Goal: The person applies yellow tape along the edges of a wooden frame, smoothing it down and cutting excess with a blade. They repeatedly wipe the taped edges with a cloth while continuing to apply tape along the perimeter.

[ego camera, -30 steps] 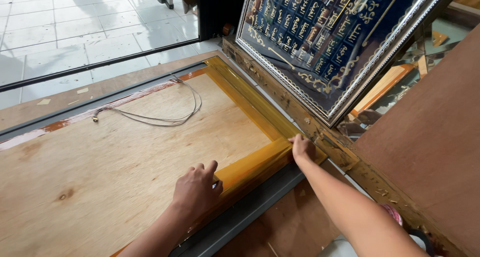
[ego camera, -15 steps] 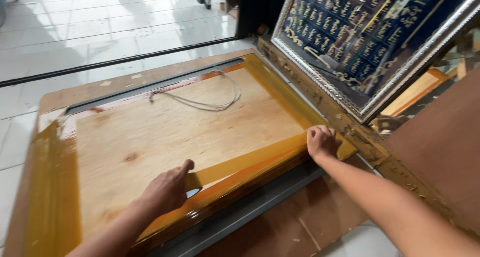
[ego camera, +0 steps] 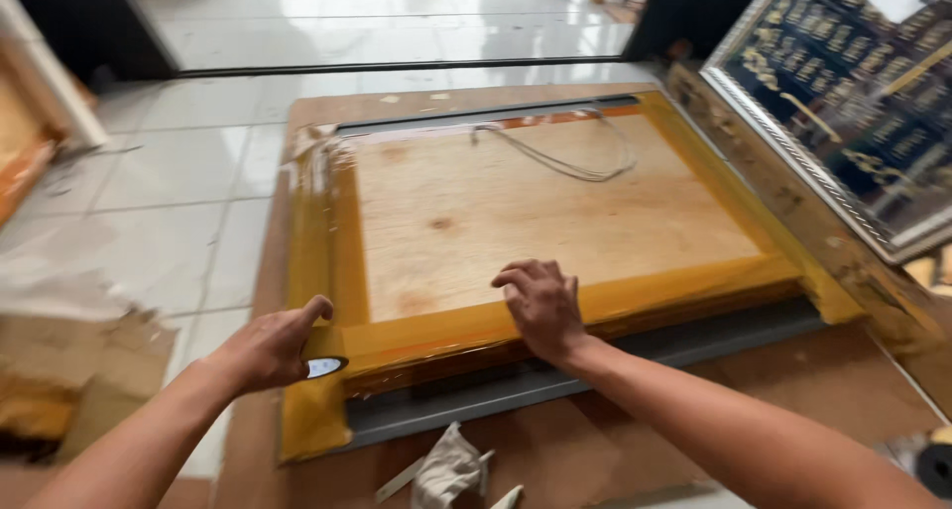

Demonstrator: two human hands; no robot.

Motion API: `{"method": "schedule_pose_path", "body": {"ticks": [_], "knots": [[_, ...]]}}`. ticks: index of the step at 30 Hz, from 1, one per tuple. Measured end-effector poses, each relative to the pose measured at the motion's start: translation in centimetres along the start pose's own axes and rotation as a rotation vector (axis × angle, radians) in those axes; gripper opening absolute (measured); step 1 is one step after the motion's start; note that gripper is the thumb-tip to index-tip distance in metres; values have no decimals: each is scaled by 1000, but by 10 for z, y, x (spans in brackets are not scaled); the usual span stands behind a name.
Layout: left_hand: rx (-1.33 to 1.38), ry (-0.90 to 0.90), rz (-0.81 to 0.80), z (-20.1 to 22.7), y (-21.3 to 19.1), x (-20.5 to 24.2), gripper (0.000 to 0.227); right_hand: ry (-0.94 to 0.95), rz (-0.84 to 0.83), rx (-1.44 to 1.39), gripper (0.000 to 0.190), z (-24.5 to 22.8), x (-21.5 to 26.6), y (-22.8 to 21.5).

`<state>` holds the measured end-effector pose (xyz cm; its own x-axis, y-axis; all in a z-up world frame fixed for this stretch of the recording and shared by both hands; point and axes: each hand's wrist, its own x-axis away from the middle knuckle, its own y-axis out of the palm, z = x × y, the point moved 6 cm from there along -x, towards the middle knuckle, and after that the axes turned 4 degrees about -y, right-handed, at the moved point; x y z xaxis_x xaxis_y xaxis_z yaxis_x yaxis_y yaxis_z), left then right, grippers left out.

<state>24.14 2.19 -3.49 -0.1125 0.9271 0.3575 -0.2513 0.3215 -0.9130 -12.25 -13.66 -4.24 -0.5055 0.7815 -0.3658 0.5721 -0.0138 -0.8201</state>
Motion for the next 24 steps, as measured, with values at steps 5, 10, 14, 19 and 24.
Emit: {"method": "schedule_pose_path", "body": {"ticks": [5,10,14,19,24], "knots": [[37,6,64,-56,17,17,67,-229,-67,-10,25,-115,-5,56],[101,85,112,-57,21,16,57,-448,-112,-28,21,-165,19,106],[-35,77,201,-55,37,4,48,-658,-145,78,36,-171,39,126],[-160,31,310,-56,55,-17,51,-533,-222,252,71,-138,31,149],[-316,29,398,-45,61,-21,50,-640,-202,169,61,-148,38,133]]}}
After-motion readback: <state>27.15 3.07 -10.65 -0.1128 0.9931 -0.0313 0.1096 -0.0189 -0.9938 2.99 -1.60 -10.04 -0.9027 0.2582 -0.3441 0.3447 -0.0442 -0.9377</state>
